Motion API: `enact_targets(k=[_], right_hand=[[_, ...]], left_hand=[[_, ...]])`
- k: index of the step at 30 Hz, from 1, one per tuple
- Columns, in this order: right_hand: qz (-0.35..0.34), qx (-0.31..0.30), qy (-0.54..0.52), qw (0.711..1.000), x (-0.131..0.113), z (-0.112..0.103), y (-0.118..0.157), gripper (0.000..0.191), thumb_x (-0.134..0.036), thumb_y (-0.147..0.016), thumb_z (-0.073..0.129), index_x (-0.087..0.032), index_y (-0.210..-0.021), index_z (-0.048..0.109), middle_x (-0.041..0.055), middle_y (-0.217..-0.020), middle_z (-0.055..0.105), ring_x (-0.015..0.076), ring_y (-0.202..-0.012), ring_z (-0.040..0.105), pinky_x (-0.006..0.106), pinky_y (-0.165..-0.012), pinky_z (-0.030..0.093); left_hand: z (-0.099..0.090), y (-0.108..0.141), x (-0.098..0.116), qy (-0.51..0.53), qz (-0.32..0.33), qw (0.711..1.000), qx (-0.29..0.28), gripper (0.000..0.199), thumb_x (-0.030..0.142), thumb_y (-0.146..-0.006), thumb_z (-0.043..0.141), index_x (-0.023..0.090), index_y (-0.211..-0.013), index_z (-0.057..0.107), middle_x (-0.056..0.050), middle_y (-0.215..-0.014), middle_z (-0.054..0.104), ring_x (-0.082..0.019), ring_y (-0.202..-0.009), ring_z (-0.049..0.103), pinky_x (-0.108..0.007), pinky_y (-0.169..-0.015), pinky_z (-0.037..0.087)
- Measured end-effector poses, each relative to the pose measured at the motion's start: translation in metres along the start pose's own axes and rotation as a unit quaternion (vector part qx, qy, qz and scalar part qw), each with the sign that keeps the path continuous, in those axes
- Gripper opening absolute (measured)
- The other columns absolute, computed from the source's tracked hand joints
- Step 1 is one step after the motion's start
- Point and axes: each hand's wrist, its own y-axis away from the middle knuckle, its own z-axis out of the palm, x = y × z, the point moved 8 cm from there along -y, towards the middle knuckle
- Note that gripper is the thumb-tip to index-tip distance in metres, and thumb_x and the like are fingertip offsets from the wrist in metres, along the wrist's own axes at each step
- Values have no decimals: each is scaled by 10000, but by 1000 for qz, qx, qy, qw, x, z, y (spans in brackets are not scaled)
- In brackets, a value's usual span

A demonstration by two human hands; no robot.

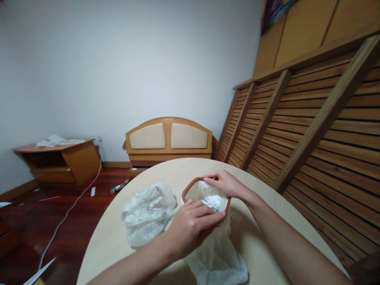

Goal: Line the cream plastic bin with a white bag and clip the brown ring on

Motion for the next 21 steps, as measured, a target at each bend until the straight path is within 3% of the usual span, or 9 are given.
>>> enact_targets(k=[13, 21], right_hand=[[-28, 22, 34, 999, -7, 2, 0, 329, -348, -901, 573, -190, -1107, 773, 75, -1129, 752, 289, -1027, 710, 392, -915, 533], [-31, 11, 43, 999, -13, 4, 1, 329, -353, -913, 563, -175, -1088, 778, 73, -1058, 779, 258, -933, 722, 337, -824, 531]], left_hand=[[-3, 3, 2, -30, 33, 999, -20, 274, 201, -1012, 450, 173, -1249, 586, -59, -906, 716, -172, -753, 620, -292, -632, 481], [-2, 0, 1, -51, 28, 997, -51, 298, 209, -987, 494, 217, -1268, 593, -40, -897, 708, -174, -760, 600, -308, -684, 496]])
